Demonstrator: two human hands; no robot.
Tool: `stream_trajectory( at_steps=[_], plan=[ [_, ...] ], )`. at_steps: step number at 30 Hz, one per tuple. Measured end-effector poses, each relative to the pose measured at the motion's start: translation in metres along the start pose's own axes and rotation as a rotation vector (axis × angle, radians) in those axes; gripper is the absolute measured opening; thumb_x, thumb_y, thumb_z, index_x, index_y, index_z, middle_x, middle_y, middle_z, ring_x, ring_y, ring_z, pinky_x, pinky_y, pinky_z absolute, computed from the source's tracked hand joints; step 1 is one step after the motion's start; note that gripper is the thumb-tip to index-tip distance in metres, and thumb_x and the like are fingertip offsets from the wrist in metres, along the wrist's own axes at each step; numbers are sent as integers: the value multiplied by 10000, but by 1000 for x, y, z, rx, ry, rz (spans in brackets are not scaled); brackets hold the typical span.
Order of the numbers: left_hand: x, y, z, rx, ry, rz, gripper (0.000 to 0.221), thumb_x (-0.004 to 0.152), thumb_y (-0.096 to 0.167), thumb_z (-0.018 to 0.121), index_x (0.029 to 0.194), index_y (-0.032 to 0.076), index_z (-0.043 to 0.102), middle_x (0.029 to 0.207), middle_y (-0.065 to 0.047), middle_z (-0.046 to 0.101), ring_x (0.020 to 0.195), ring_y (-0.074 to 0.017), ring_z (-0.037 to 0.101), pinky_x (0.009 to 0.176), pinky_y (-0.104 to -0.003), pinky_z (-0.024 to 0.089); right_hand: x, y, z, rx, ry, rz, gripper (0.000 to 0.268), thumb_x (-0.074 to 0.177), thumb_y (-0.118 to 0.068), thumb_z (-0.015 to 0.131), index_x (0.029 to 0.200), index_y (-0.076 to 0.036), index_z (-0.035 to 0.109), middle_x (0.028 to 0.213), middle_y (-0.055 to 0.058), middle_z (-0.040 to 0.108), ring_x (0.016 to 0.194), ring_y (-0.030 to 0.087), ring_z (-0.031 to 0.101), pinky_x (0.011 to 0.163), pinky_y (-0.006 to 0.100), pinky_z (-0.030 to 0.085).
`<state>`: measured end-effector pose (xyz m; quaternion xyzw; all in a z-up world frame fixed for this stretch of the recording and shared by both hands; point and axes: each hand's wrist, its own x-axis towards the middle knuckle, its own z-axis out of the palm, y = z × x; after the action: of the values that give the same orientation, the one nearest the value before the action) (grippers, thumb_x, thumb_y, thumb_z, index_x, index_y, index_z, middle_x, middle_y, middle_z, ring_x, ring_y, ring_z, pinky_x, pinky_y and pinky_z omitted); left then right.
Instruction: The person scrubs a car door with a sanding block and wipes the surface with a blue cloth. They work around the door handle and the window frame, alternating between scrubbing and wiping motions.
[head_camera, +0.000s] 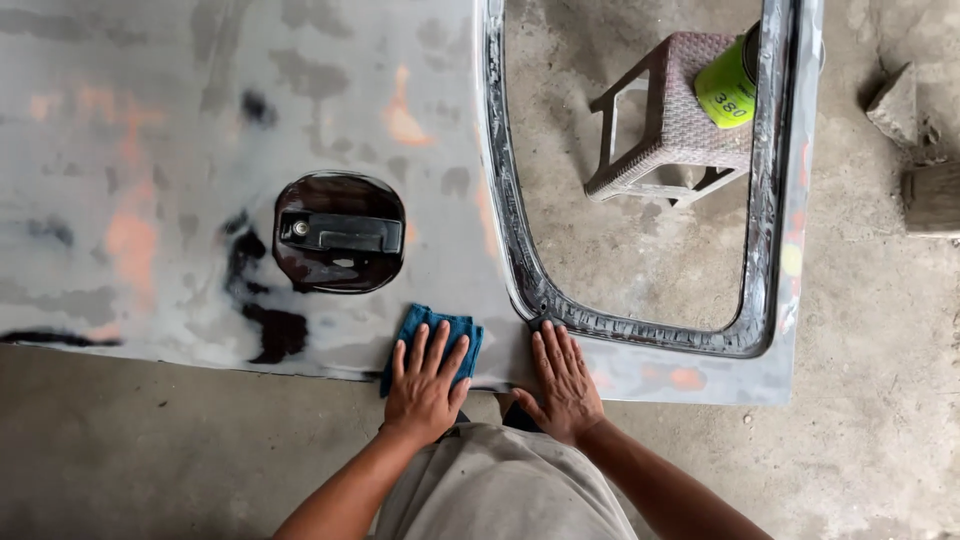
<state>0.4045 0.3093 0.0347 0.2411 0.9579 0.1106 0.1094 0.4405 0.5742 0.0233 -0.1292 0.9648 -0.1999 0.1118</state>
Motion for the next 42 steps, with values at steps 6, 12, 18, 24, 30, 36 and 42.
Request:
stream_trajectory(
  at_steps=[6,12,18,24,30,36,42],
  plan=[
    [86,-35,-15,-32,-14,-45,683,984,515,474,1604,275,317,1690,-97,195,1538,-389,167,1210,-623,93,37,-22,5,34,-48,-71,924,957,-571,496,1590,14,161,1672,242,115,1546,419,81,1235,513,74],
    [224,-107,-44,-3,113,-86,693,991,517,516,1610,255,347,1703,-111,207,1548,-403,174,1224,-627,111,63,-56,12,1,-42,6,904,983,-575,466,1602,9,160,1682,240,109,1556,406,81,1246,504,66],
    [260,-213,-97,10,129,-221,709,1036,526,515,1646,214,328,1720,-129,186,1563,-420,171,1232,-628,108,127,-91,14,-22,-67,163,919,986,-602,441,1606,4,138,1688,230,80,1558,397,57,1236,502,55],
    [209,-339,-107,25,226,-326,726,1024,541,508,1645,209,331,1706,-160,206,1540,-435,178,1215,-637,115,293,-104,2,15,95,327,921,993,-595,467,1639,-29,133,1720,205,71,1586,380,44,1264,510,56],
    [200,-353,-115,-6,229,-267,707,1044,535,495,1648,193,356,1729,-147,219,1568,-425,189,1247,-635,128,405,-203,1,90,81,128,892,996,-565,518,1614,-18,178,1703,185,106,1575,349,68,1259,495,74],
    [197,-351,-115,-11,228,-259,720,1013,527,508,1634,190,369,1710,-155,237,1549,-429,196,1220,-642,131,323,-126,1,62,102,374,925,965,-570,552,1642,-83,154,1729,152,120,1607,315,59,1273,525,36],
    [199,-350,-116,19,227,-276,717,1024,527,510,1635,178,370,1704,-162,237,1548,-431,204,1218,-647,140,325,-74,15,23,293,494,1008,962,-583,579,1638,-30,76,1715,227,43,1588,386,18,1262,540,5]
  ],
)
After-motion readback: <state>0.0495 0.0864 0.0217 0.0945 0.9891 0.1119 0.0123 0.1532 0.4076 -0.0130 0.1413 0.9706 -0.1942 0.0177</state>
